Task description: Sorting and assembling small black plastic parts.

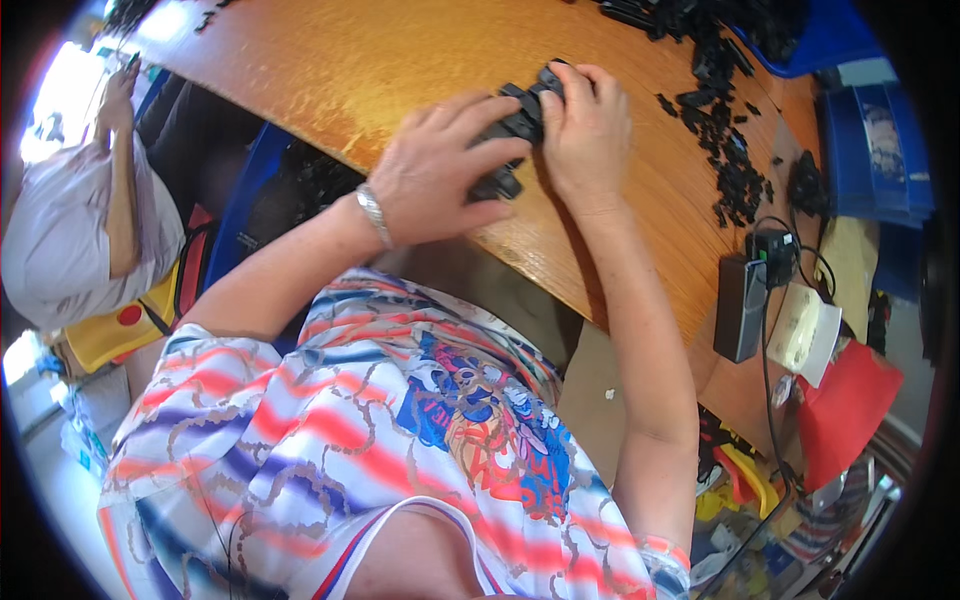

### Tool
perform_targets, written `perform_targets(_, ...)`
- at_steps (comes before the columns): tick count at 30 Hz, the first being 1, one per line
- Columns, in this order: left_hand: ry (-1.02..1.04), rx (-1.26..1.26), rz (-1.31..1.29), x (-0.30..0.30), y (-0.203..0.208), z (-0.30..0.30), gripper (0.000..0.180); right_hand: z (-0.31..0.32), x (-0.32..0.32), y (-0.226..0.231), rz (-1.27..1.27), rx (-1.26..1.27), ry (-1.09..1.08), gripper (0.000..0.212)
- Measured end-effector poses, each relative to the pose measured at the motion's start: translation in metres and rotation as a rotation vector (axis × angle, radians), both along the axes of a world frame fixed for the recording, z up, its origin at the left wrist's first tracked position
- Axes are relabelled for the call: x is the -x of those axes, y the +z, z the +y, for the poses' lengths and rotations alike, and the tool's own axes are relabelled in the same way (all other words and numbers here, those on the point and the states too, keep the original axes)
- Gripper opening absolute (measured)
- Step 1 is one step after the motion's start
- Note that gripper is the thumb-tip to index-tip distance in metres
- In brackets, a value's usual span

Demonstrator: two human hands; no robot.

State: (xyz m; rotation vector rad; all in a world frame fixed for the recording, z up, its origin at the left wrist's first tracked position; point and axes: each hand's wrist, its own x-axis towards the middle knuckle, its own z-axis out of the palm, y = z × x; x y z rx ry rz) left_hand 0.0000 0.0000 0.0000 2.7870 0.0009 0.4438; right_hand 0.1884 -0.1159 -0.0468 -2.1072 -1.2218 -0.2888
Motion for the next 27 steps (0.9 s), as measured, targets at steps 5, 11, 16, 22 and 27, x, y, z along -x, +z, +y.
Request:
perform_targets(5, 0.127, -0.101, 0.039, 0.118, 0.000, 0.075, 0.057, 0.074, 0.113, -0.006, 0.074, -0.216, 0.193, 0.041)
perform_targets(11, 0.450, -0.062, 0.042, 0.257, -0.022, 0.099, 0.033, 0.090, 0.226, 0.010, 0.216, -0.288, 0.553, 0.045)
perform_targets(16, 0.622, 0.109, -0.126, 0.253, -0.050, 0.094, 0.021, 0.054, 0.190, 0.026, 0.358, -0.232, 0.655, 0.040)
perform_targets(22, 0.292, 0.225, -0.294, 0.090, -0.006, 0.091, 0.030, -0.025, 0.008, 0.046, 0.060, -0.153, -0.011, 0.025)
perform_targets(27, 0.142, 0.127, -0.267, -0.105, -0.006, 0.111, 0.051, -0.061, -0.074, 0.019, -0.081, -0.050, -0.347, 0.030)
